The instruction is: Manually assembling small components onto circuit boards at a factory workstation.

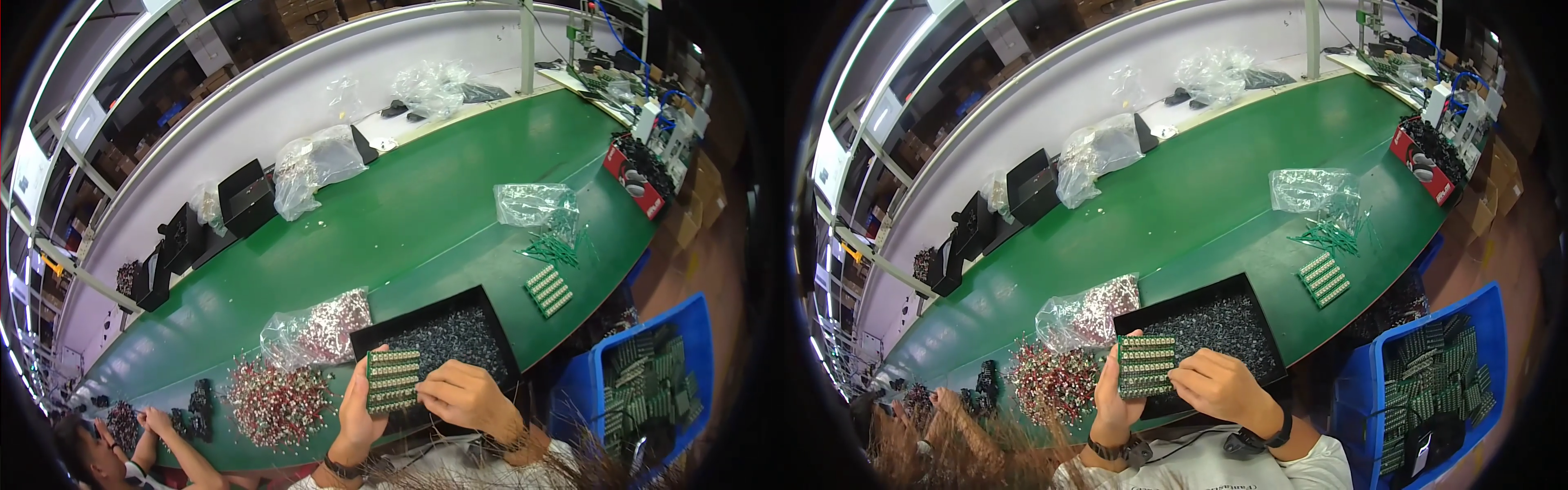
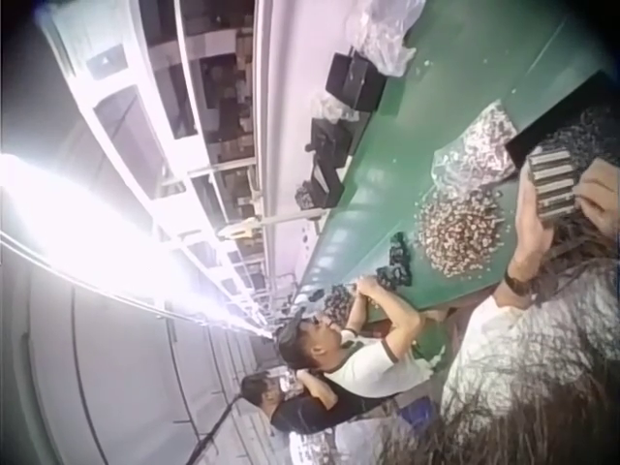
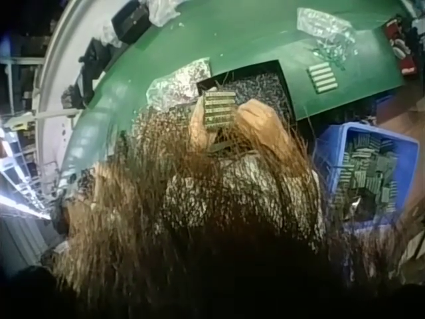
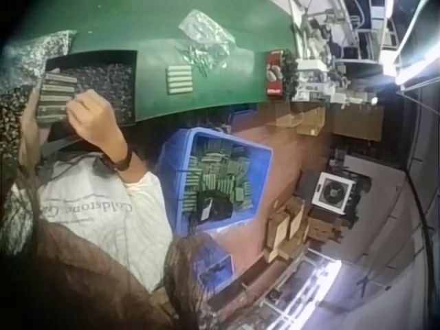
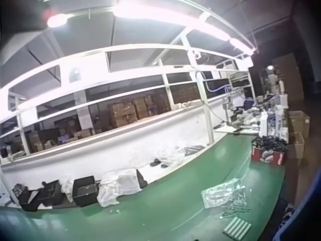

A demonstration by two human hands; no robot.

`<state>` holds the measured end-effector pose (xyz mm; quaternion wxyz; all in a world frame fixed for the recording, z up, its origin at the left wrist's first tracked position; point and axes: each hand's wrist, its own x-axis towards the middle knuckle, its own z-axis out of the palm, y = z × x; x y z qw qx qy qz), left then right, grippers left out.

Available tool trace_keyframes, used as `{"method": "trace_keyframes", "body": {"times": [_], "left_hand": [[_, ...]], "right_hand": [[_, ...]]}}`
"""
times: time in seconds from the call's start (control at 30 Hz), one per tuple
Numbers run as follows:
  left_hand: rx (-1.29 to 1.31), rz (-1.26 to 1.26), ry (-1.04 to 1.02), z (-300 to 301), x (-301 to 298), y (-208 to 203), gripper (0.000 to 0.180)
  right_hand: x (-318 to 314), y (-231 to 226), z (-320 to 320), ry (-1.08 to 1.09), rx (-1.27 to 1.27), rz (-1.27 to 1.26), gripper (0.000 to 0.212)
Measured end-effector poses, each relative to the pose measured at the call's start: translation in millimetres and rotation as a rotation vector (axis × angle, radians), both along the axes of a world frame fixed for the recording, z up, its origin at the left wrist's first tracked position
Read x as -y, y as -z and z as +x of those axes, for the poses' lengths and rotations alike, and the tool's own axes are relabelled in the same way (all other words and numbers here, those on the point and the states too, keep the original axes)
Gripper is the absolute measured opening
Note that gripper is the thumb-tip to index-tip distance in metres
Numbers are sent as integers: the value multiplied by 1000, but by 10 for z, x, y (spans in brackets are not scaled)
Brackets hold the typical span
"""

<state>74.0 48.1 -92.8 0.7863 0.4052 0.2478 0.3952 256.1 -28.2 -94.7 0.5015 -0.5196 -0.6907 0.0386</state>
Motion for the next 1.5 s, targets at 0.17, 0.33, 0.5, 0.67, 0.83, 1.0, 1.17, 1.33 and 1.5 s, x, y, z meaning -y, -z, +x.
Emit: {"method": "trace_keyframes", "body": {"times": [0.17, 0.33, 0.5, 0.67, 0.83, 1.0, 1.17, 1.33, 1.5], "left_hand": [[20, 5, 15, 19, 26, 5, 55], [31, 12, 29, 36, 43, 23, 55], [5, 2, 52, 4, 44, 49, 64], [0, 18, -28, 31, 6, -20, 58], [41, -18, -19, -35, -7, -32, 58], [-10, 87, -22, 50, 44, 14, 59], [-28, 105, -9, 81, 65, 26, 61], [-34, 121, -11, 89, 65, 47, 60], [-30, 112, -57, 52, -5, 17, 61]], "right_hand": [[4, 7, -66, -42, -9, -20, 20], [27, 44, -41, -82, 19, 1, 17], [33, 20, -37, -104, -32, -12, 16], [100, -19, 45, -72, -81, 8, 18], [32, -85, 43, 24, -40, 12, 21], [-10, -63, -95, -42, -51, 36, 25], [-42, 14, -132, -83, -13, 35, 23], [-9, 16, -89, -91, -58, 49, 20], [3, -27, -13, -39, -75, 25, 21]]}}
